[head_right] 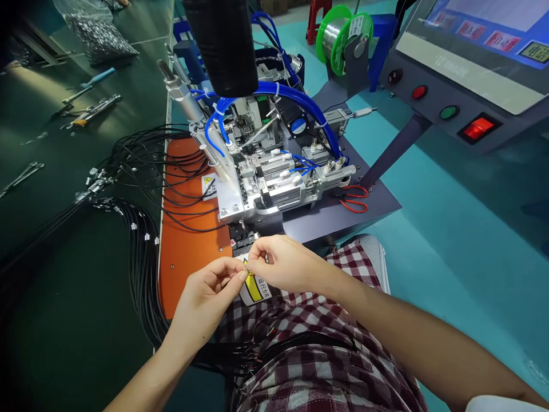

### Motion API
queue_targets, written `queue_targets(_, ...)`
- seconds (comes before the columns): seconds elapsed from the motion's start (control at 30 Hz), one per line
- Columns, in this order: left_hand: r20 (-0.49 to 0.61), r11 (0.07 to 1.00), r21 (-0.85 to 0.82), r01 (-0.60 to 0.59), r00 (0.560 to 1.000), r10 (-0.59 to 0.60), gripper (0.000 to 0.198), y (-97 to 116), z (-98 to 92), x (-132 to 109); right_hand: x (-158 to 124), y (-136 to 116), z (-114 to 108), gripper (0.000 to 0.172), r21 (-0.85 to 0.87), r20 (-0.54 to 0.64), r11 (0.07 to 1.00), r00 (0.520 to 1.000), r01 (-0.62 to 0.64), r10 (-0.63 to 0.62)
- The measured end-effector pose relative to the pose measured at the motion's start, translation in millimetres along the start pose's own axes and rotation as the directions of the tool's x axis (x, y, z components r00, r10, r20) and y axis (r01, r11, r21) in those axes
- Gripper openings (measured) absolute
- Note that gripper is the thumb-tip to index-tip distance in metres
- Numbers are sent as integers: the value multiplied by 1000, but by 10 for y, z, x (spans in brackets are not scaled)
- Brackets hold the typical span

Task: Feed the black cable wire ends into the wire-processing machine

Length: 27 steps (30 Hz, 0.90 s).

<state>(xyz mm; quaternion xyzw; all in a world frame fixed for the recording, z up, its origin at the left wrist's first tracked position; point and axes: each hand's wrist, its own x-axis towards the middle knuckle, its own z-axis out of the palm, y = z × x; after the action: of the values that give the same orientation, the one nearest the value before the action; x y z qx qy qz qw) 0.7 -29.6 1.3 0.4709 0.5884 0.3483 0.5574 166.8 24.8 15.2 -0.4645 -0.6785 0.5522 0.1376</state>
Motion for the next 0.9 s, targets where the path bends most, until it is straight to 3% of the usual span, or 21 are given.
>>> queue_targets(0.13,49,992,108,-63,997,58,12,-34,9,-12,-51,-26,-15,20,-144,-1,988,999,51,-52)
queue_targets(0.23,34,997,52,-49,998,47,11,-36,-1,-8,-57,-21,19,18,-171,-66,982,994,74,-86)
queue_targets(0.37,-18,981,-171,87,996,-91,18,-52,-50,46,-2,48,85,13,90,-113,994,992,57,-47)
queue_targets(0.47,-17,966,-232,117,992,-125,24,-74,-82,98,26,97,143,17,241,-150,969,988,60,-24)
queue_targets(0.57,-31,960,-257,115,991,-127,26,-76,-81,135,27,109,225,17,218,-160,974,987,68,-33)
queue_targets(0.73,-54,961,-263,83,993,-101,26,-22,-64,180,68,126,296,16,229,-289,958,952,172,-102)
queue_targets(0.9,-21,955,-274,116,992,-127,29,38,-57,270,124,204,213,17,362,-230,915,968,179,-98)
